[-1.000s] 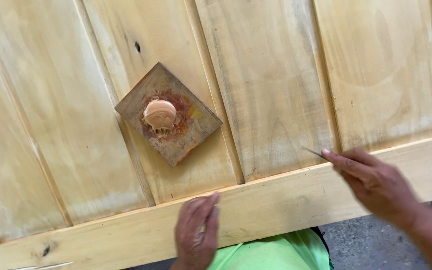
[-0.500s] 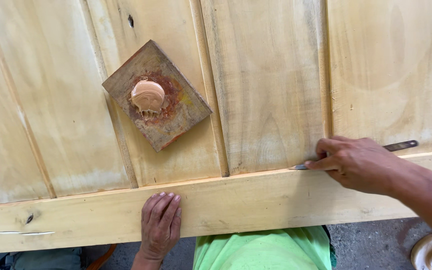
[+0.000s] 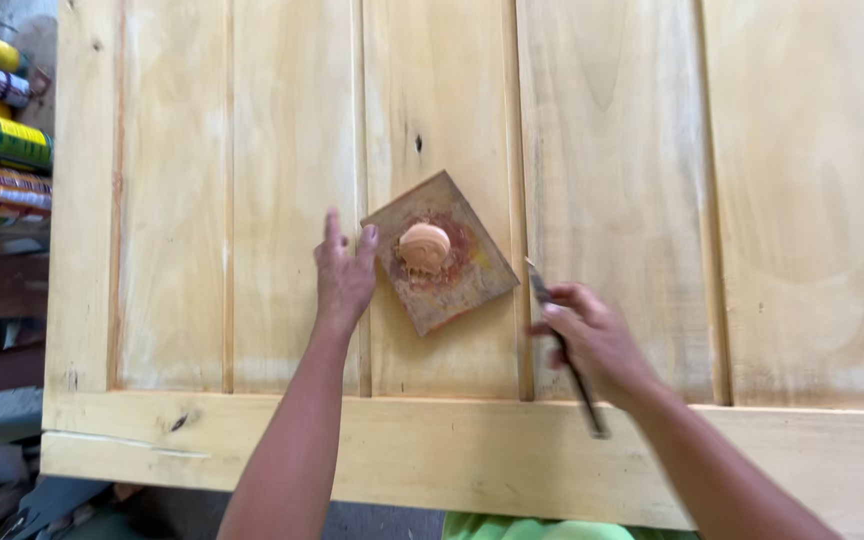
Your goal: The person applies wood filler along the seams and gaps of a wooden panel door using a small putty knife, drawing filler from a board holding a mound of filler. They work progressively along the horizontal rail, pressing filler into the joints and reloading the knife as they go.
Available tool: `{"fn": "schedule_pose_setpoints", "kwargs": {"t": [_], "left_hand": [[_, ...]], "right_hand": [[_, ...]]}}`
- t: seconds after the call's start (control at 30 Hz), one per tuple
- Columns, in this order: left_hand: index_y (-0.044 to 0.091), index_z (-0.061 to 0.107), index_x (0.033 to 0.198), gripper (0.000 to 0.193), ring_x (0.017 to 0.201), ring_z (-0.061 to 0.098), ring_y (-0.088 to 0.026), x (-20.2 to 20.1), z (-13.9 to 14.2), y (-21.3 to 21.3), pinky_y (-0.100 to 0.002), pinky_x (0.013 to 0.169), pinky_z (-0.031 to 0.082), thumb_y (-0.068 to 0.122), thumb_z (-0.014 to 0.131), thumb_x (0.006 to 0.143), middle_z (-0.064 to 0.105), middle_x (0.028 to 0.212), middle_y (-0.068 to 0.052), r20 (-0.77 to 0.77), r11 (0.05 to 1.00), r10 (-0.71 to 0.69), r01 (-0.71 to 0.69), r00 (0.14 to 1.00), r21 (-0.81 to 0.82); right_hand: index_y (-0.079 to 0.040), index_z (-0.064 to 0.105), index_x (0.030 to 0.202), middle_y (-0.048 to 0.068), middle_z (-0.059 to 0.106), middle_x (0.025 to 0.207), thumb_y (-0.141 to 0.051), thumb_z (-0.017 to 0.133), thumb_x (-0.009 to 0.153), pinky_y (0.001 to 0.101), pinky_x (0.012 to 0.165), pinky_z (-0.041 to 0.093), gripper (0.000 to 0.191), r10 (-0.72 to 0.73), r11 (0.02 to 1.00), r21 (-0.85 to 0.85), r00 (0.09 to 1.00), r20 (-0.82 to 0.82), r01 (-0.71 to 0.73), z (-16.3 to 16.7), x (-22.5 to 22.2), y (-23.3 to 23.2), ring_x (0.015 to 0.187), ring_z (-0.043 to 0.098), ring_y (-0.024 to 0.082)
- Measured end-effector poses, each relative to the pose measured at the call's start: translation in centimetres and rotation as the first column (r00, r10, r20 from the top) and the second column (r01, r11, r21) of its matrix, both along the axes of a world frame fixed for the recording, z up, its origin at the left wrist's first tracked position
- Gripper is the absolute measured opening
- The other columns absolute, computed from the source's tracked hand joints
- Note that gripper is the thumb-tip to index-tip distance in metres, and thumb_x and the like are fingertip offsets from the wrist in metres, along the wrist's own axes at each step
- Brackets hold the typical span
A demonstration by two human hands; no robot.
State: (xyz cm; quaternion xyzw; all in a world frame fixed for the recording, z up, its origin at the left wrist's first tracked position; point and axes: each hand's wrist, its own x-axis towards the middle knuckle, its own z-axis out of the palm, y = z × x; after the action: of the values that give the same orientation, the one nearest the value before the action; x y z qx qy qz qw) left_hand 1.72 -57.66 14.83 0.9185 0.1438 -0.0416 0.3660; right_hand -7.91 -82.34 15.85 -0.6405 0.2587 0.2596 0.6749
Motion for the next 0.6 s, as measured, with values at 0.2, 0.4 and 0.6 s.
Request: {"fn": "schedule_pose_setpoints", "kwargs": {"t": [0.2,0.4,0.6], "left_hand": [[0.013,0.072,0.134,0.055,0.103,0.072,-0.035,2.1,2.4,-1.4,-0.044,0.094,0.057,0.056,0.055,0.104,0.075,0.112,-0.022,-0.084,0.987,-0.158,0.161,0.984,0.026],[0.008,0.064,0.136,0.052,0.085,0.07,-0.02,2.2,2.9,-4.9,-0.035,0.072,0.064,0.044,0.057,0.1,0.073,0.11,-0.009,-0.233,0.771,-0.085,-0.085,0.969,-0.632],[0.007,0.059,0.141,0.066,0.108,0.071,-0.028,0.9,2.3,-21.8,-0.043,0.082,0.067,0.052,0.059,0.093,0.068,0.127,-0.015,-0.135,0.576,-0.235,0.026,0.963,-0.817]], "right_hand": [[-0.002,0.053,0.125,0.013,0.064,0.105,-0.017,0.052,0.1,0.0323,0.056,0.058,0.029,-0.179,0.983,0.04,0.984,0.003,0.179,6.3,4.2,5.2,0.09,0.064,0.02],[-0.003,0.058,0.121,0.011,0.07,0.102,-0.012,0.06,0.094,0.0301,0.051,0.056,0.029,-0.212,0.971,-0.085,0.968,0.134,0.224,10.2,4.3,0.6,0.082,0.071,0.015],[-0.002,0.05,0.134,0.011,0.069,0.12,-0.01,0.055,0.109,0.027,0.057,0.056,0.027,-0.203,0.886,-0.348,0.93,0.308,0.308,10.7,4.4,-12.3,0.101,0.075,0.019]]}}
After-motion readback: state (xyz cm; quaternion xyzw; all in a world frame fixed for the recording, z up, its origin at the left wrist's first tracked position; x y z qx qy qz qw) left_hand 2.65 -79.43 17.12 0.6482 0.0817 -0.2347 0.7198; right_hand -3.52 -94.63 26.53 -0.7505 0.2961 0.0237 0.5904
